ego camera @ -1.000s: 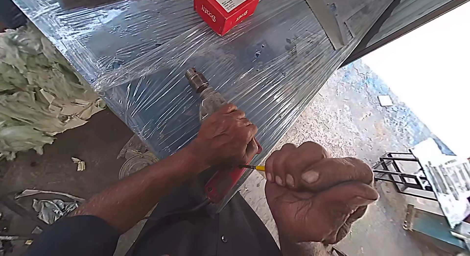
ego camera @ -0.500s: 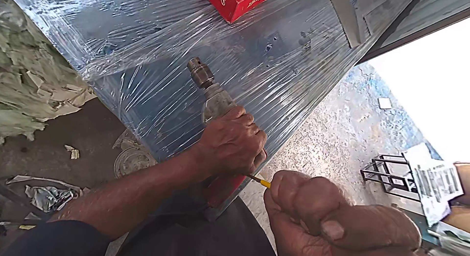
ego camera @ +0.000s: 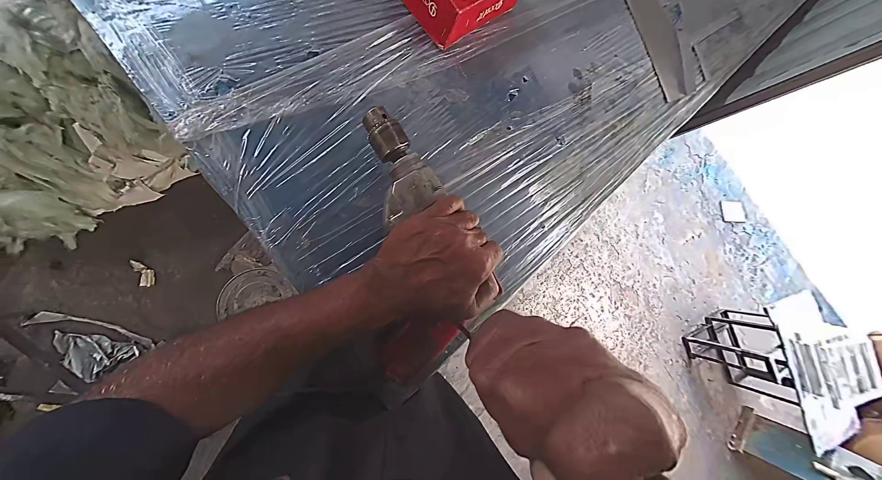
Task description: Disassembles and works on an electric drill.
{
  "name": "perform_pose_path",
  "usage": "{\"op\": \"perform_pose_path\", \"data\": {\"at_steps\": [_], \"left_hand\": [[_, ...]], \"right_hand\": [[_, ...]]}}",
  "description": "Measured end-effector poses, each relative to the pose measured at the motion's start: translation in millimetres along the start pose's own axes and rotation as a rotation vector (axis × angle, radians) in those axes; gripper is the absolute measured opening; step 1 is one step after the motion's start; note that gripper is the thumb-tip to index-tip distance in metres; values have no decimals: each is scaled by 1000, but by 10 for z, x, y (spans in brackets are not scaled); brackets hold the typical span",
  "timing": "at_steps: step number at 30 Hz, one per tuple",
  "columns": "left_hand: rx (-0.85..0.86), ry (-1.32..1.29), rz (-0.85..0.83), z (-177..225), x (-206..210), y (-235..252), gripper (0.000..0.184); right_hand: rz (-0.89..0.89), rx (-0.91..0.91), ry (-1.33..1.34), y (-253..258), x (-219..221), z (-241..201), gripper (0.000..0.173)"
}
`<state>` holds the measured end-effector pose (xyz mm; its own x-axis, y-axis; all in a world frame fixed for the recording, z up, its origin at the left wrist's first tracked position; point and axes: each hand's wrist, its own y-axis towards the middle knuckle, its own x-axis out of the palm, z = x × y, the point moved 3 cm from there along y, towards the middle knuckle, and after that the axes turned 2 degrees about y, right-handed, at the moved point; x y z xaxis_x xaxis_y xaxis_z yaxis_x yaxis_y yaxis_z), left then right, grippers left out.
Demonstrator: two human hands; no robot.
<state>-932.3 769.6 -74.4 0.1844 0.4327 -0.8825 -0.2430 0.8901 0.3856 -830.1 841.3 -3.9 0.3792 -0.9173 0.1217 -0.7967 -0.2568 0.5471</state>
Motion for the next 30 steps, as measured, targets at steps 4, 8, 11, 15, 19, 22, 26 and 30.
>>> {"op": "perform_pose_path", "data": {"at_steps": [4,8,11,15,19,22,26,30], "left_hand": [[-6,-33,-6,-24,-32,38,33],[-24,-24,-18,-40,-36,54,31],[-15,-17,-9,-4,-43,45,29],[1,-11,0,-5,-44,43,29],[-4,-13,-20,-6,-42,20,29],[4,-17,-4,-20,-25,32,30],[7,-8,2,-26,-3,25,32],[5,-15,-11,-14,-17,23,32]], "right_hand": [[302,-163,-166,-47,-71,0,23],[471,-211,-851,-222,-174,-204,23],[535,-136,-1018,-360,-42,-351,34],[540,-62,-1074,-399,150,-371,35],[520,-22,-1127,-359,243,-356,26],[477,-4,-1122,-350,242,-393,24],[464,-4,-1112,-395,224,-412,21],[423,-7,-1082,-380,210,-390,19]]}}
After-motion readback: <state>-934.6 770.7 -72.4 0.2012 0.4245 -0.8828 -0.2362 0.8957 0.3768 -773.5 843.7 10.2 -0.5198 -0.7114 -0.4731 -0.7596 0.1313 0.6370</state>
